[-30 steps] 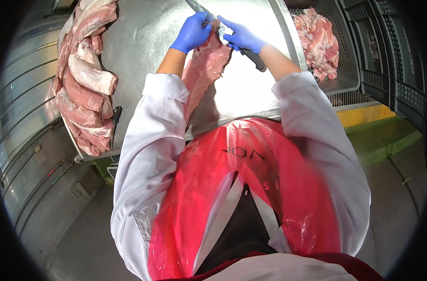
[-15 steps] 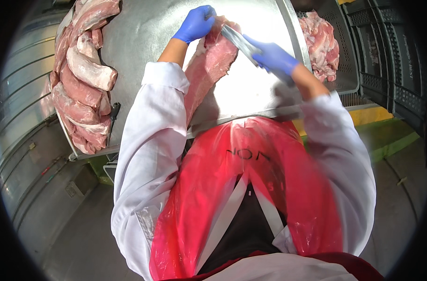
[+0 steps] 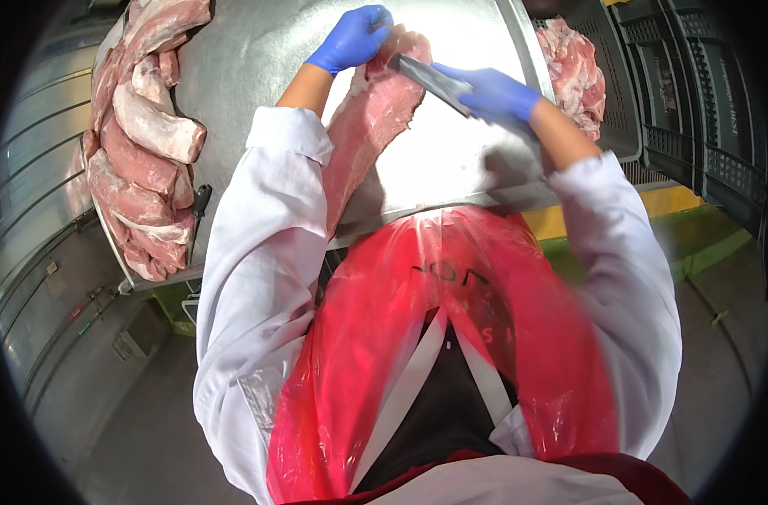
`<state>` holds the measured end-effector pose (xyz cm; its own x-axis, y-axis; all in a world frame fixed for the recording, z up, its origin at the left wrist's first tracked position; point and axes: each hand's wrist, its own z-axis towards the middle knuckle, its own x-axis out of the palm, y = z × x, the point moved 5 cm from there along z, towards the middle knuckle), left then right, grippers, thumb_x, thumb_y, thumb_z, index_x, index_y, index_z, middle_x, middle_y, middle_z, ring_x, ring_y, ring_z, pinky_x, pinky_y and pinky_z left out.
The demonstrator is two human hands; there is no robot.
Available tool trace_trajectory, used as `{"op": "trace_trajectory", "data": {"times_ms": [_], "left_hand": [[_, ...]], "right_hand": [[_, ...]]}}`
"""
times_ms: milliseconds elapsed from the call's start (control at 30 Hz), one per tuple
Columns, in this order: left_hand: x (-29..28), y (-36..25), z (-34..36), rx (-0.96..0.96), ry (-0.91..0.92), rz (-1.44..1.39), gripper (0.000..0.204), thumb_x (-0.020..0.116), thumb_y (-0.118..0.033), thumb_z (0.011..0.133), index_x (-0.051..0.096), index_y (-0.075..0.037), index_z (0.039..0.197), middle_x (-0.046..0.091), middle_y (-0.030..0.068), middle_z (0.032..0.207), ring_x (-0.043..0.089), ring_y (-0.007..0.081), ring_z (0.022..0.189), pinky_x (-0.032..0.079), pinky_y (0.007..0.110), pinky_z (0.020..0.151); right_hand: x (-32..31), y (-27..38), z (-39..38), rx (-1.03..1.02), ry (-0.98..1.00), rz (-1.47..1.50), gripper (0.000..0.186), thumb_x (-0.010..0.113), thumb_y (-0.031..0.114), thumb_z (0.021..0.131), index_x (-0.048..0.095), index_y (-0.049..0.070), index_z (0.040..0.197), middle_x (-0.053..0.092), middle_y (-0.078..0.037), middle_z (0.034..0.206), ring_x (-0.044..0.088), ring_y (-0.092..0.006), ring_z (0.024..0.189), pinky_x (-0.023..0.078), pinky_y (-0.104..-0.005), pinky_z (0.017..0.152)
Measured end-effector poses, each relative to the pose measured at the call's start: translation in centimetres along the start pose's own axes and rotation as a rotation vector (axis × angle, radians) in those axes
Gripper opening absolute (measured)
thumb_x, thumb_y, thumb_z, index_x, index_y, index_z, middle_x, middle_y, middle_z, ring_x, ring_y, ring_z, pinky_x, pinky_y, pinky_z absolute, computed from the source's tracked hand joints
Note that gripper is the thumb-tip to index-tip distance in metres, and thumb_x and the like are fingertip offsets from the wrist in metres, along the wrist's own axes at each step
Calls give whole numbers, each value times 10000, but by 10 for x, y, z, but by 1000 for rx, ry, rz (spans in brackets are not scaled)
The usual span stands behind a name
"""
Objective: The person uses a knife to trim fat and cut large pieces of raw meat on a stainless steel table. They separate the trimmed meat and fat, placing the fat into a nearby crate while continuing to process the meat.
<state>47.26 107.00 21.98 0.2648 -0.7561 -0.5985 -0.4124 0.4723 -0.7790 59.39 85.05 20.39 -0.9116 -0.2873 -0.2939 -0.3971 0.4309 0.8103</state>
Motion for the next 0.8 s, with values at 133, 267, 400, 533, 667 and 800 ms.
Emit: {"op": "trace_trajectory", "data": {"times_ms": [133, 267, 400, 533, 667, 800], "left_hand": [[-9, -13, 0, 135, -56, -68, 140, 643, -168, 941, 641, -28, 935, 665, 49, 862, 612, 114, 773, 515, 291, 729], [-66, 89, -28, -17, -214, -450, 188, 664, -194, 954, 621, -17, 1000, 660, 53, 902, 608, 104, 774, 522, 272, 714], [-66, 113, -59, 238, -247, 414, 270, 702, -163, 792, 668, -46, 1033, 647, 178, 1162, 632, 334, 993, 511, 413, 891], [-2, 69, -52, 259, 205, 805, 414, 706, -204, 799, 647, -139, 1203, 568, 110, 1326, 537, 345, 1204, 377, 463, 1062], [-18, 68, -57, 12, 247, 611, 242, 685, -185, 818, 636, -107, 1041, 693, 137, 1012, 653, 385, 928, 508, 476, 830], [-24, -7, -48, 269, 233, 591, 199, 645, -119, 822, 630, -89, 1018, 721, 114, 926, 667, 371, 849, 530, 457, 764]], "right_hand": [[8, 12, 25, 8, 6, 200, 707, 462, 132, 958, 239, 377, 1582, 582, -48, 680, 578, -134, 561, 542, -291, 530], [11, -4, -65, 138, 195, -78, 730, 526, 108, 931, 283, 344, 1578, 631, -63, 755, 582, -124, 589, 526, -291, 575], [-9, -6, -108, 195, 109, 216, 714, 548, 61, 946, 310, 296, 1577, 619, -52, 746, 553, -90, 563, 491, -257, 516], [-9, -25, -53, -35, -199, 381, 702, 549, 60, 956, 302, 258, 1583, 615, -70, 765, 547, -87, 546, 481, -252, 493], [36, 12, 34, -50, -285, 630, 701, 572, 120, 947, 303, 238, 1584, 622, -85, 817, 558, -103, 562, 499, -271, 520], [46, 36, 73, -39, -248, 440, 700, 561, 154, 941, 300, 238, 1586, 634, -78, 815, 578, -119, 583, 523, -291, 581]]}}
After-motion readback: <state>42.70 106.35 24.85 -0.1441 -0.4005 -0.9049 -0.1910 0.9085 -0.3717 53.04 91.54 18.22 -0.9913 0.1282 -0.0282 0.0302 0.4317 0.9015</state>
